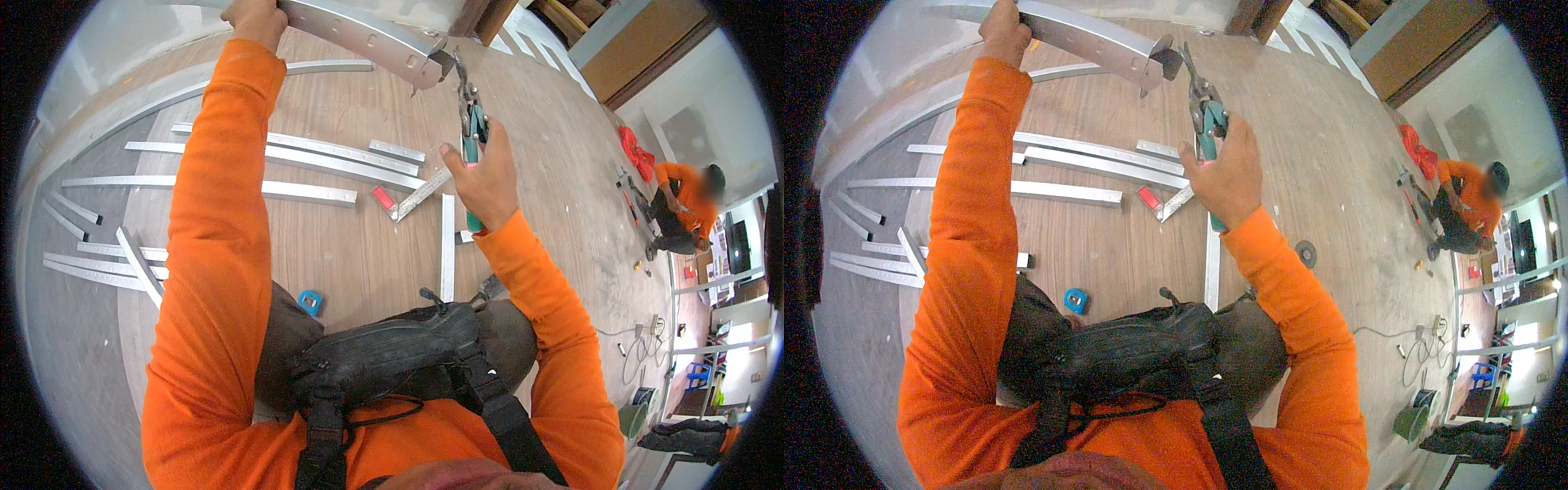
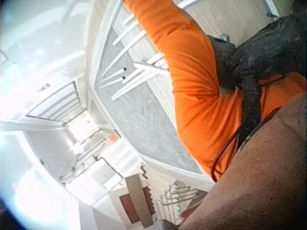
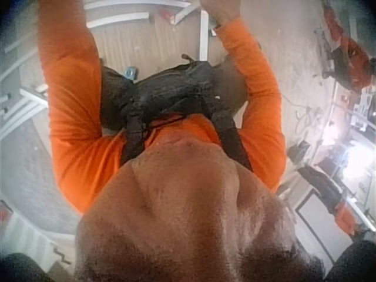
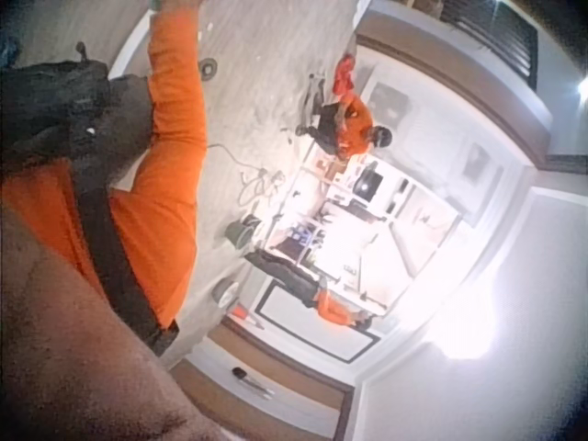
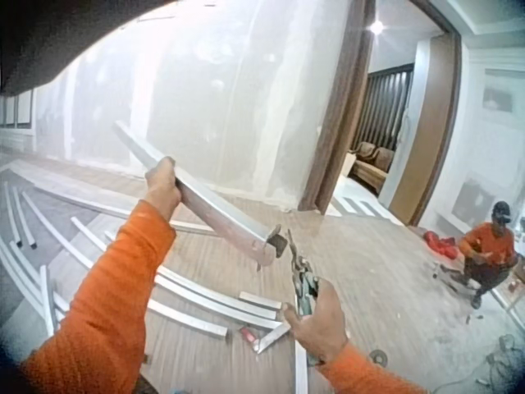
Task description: The person measures and marks a metal profile with a ruler and marker, then uses an angle grinder to cut the profile, creating sparks. After cutting, the person uses tin snips to trim and shape the edges of the metal piece.
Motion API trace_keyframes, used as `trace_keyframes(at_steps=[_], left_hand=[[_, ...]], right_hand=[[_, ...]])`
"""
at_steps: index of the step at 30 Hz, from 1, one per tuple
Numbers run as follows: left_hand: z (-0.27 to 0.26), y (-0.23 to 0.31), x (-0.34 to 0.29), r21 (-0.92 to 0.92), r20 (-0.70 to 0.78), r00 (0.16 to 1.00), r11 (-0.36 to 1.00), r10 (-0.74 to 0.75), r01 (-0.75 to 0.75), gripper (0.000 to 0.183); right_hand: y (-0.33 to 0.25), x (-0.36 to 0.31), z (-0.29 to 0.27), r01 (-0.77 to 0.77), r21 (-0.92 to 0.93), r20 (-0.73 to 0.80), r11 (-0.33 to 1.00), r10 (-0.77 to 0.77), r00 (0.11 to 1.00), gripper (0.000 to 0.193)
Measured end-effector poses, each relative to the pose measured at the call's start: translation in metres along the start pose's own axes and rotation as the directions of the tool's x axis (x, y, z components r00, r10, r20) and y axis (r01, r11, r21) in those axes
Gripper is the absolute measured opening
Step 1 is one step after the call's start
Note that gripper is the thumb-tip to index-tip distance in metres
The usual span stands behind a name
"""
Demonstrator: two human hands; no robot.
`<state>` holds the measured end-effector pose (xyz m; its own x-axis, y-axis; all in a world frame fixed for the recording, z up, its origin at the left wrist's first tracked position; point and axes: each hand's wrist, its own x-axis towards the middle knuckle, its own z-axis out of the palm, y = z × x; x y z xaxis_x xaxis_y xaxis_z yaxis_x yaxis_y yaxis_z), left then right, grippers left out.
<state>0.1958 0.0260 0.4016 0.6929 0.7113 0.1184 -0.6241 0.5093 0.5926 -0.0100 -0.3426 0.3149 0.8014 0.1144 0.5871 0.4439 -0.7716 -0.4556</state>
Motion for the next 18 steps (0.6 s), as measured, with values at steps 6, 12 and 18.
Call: trace_keyframes(at_steps=[6, 12, 18], left_hand=[[0.002, -0.009, 0.006, -0.010, -0.054, 0.998, 1.000, 0.024, -0.024, 0.044], [0.009, -0.009, -0.010, 0.015, -0.063, 0.997, 0.999, -0.040, 0.041, 0.045], [0.010, -0.009, -0.012, 0.019, -0.056, 0.995, 0.997, -0.077, 0.078, 0.045]], right_hand=[[-0.002, 0.002, 0.006, -0.021, -0.035, -0.021, 0.999, 0.020, 1.000, 0.063], [0.000, 0.003, 0.007, -0.004, -0.082, -0.118, 0.997, -0.005, 0.993, 0.065], [0.003, 0.007, 0.006, 0.023, -0.135, -0.152, 0.991, -0.043, 0.987, 0.067]])
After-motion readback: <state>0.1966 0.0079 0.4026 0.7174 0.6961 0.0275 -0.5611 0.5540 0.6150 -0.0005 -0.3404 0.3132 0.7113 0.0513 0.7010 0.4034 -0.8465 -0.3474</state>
